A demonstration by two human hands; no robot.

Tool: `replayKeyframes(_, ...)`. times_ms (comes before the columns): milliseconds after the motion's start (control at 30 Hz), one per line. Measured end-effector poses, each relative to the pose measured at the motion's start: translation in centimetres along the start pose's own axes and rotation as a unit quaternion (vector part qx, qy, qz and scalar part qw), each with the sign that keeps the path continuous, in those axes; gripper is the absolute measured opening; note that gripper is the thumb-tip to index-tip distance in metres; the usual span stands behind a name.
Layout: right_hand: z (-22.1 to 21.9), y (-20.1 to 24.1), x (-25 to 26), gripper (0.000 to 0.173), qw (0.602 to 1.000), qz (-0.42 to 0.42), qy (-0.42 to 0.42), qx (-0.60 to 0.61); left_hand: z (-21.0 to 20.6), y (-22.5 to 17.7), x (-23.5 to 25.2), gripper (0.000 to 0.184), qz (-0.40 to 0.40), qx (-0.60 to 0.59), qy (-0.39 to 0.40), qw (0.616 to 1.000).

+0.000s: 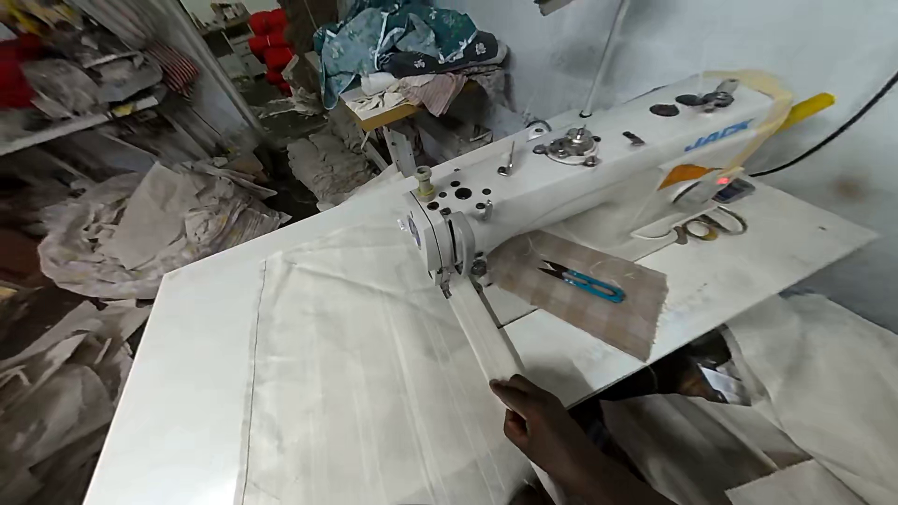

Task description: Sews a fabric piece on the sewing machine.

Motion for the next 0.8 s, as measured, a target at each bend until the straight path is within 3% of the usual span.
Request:
replayKeyframes(67, 0.3, 0.1, 1.0, 0.041, 0.999, -0.029, 0.028, 0.01, 0.0, 1.3, 0.5, 0.052, -0.092, 0.083, -0.202, 0.971)
replayKeyframes(133, 0.1, -0.3, 2.2, 0.041, 0.999, -0.036, 0.024, 0.01, 0.4, 2.5, 1.4, 0.054, -0.14, 0.099, -0.265, 0.949)
replayKeyframes(500, -1.7, -1.9, 8.3, 0.033, 0.998, -0.036, -0.044, 0.002, 1.9, 2.7, 3.2, 0.037, -0.13, 0.137, -0.209, 0.96)
replayKeyframes(600, -0.9, -2.5, 8.6, 0.029, 0.999, -0.047, 0.01, 0.024, 3.2, 3.3, 4.3, 0.037, -0.136, 0.138, -0.202, 0.96)
replayKeyframes(700, 3.1, -2.7, 4.3, 0.044, 0.979, -0.111, 0.124, 0.115, 5.2, 3.7, 4.8, 0.036, -0.124, 0.156, -0.182, 0.963)
replayKeyframes(800, 6.9, -2.5, -3.4, 0.046, 0.958, -0.153, 0.18, 0.164, 6.5, 4.0, 5.1, 0.041, -0.11, 0.183, -0.158, 0.964)
Point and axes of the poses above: each hand's wrist, its own x-axis towards the middle knuckle, its own z-axis out of the back of the hand, y = z × x, the point moved 2 cm from there along x, towards the middle knuckle, and after that the axes turned 2 degrees about x, right-handed, at the moved point
